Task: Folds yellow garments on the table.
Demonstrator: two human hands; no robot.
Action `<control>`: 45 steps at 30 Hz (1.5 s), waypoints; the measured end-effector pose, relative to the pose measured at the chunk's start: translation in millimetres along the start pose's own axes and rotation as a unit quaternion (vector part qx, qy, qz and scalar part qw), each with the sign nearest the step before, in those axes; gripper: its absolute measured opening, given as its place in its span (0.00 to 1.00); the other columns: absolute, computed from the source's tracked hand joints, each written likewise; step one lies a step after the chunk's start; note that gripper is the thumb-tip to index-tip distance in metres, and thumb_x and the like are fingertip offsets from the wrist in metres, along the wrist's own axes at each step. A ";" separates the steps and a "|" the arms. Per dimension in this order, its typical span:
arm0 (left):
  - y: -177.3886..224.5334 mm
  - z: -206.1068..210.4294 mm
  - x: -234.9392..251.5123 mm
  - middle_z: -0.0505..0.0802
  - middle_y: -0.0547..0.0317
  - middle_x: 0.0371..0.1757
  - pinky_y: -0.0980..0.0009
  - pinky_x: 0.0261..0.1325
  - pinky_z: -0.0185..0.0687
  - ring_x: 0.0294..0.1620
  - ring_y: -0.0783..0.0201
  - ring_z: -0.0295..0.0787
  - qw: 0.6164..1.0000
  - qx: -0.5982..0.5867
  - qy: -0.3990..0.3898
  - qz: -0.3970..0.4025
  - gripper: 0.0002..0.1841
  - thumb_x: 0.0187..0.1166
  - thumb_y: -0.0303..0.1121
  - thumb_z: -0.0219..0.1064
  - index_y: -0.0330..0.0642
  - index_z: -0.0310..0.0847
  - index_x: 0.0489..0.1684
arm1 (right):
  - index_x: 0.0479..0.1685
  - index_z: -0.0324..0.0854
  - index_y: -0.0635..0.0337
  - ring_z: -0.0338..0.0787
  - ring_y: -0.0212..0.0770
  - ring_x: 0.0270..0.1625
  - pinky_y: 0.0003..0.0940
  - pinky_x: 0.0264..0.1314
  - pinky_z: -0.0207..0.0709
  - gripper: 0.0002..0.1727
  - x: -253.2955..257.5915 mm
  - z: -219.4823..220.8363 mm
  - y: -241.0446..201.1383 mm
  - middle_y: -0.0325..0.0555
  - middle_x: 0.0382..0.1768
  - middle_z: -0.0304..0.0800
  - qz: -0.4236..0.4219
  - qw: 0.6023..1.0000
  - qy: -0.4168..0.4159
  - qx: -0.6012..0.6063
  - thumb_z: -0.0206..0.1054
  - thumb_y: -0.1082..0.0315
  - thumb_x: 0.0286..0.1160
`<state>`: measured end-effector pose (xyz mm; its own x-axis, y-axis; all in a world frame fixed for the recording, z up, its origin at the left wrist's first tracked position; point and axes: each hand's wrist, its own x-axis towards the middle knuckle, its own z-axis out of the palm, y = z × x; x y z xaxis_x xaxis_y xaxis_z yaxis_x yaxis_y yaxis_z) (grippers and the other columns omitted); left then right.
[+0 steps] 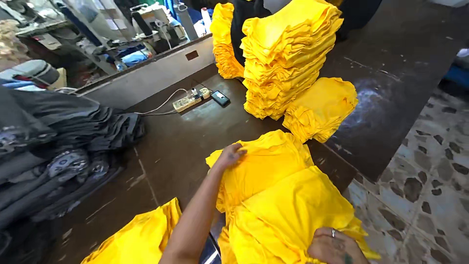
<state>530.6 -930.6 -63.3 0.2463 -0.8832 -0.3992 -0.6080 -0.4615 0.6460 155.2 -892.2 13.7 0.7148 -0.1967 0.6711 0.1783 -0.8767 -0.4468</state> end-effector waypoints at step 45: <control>69.4 40.8 -187.2 0.91 0.43 0.59 0.50 0.72 0.79 0.64 0.54 0.87 0.987 -0.081 -0.030 0.134 0.23 0.72 0.30 0.75 0.34 0.81 0.67 | 0.44 0.87 0.70 0.92 0.38 0.53 0.36 0.62 0.85 0.14 56.8 -73.0 22.0 0.55 0.45 0.94 -0.026 0.974 0.192 -0.121 0.65 0.65 0.74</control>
<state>411.5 -793.8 29.7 0.0448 -0.9709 -0.2352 -0.5145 -0.2243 0.8277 150.4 -954.6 85.2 0.3962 -0.2583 0.8811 0.0090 -0.9585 -0.2850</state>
